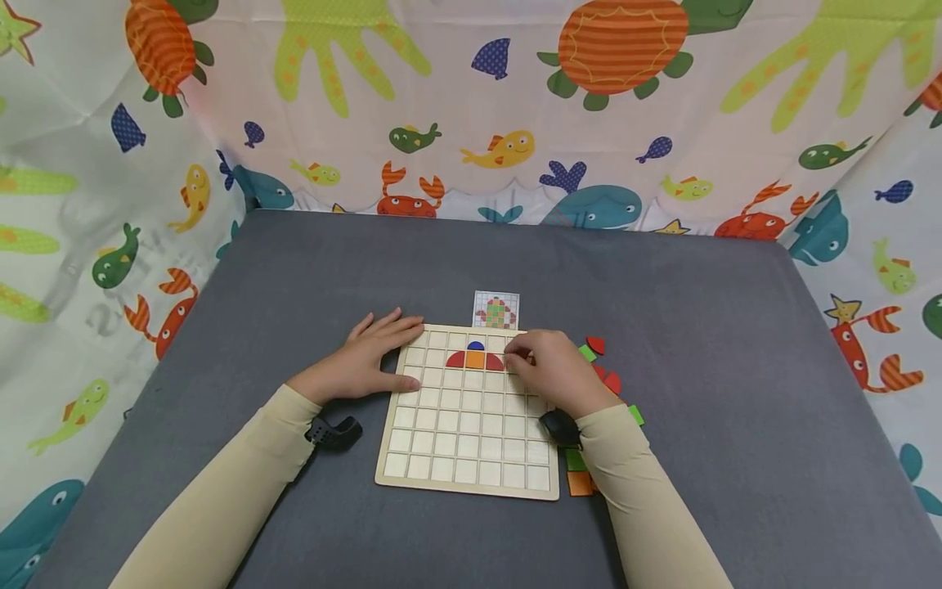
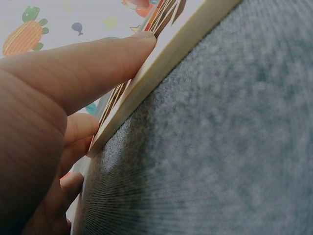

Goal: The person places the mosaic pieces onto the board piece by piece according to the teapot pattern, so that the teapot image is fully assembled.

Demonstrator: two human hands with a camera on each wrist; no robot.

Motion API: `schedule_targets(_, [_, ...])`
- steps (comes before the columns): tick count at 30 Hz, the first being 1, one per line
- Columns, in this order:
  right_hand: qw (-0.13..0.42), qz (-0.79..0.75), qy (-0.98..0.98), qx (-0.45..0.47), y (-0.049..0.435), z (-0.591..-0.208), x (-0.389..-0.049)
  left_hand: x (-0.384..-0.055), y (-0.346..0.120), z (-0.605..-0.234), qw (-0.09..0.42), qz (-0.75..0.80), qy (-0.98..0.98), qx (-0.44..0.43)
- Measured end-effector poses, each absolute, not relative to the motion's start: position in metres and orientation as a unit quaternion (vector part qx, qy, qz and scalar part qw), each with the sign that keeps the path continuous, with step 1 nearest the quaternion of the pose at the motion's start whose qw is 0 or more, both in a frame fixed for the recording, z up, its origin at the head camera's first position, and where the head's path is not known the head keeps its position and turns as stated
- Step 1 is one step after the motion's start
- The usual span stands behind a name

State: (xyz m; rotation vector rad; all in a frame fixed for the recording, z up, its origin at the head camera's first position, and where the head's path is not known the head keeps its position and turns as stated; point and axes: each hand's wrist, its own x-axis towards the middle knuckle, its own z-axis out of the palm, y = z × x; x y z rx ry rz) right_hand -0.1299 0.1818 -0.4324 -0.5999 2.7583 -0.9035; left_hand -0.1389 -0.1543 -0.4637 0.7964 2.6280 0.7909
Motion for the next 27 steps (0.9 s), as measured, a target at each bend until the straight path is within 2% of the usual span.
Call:
schedule_targets(17, [0.103,-0.294,0.944,-0.110,0.241,-0.427,-0.139,-0.139,-0.154,-0.463,0.144,0.277,0.909,0.276])
schedule_targets(27, [0.143,-0.274,0.946,-0.095,0.264,-0.425,-0.142,-0.140,-0.155,-0.464,0.150,0.272,0.910,0.274])
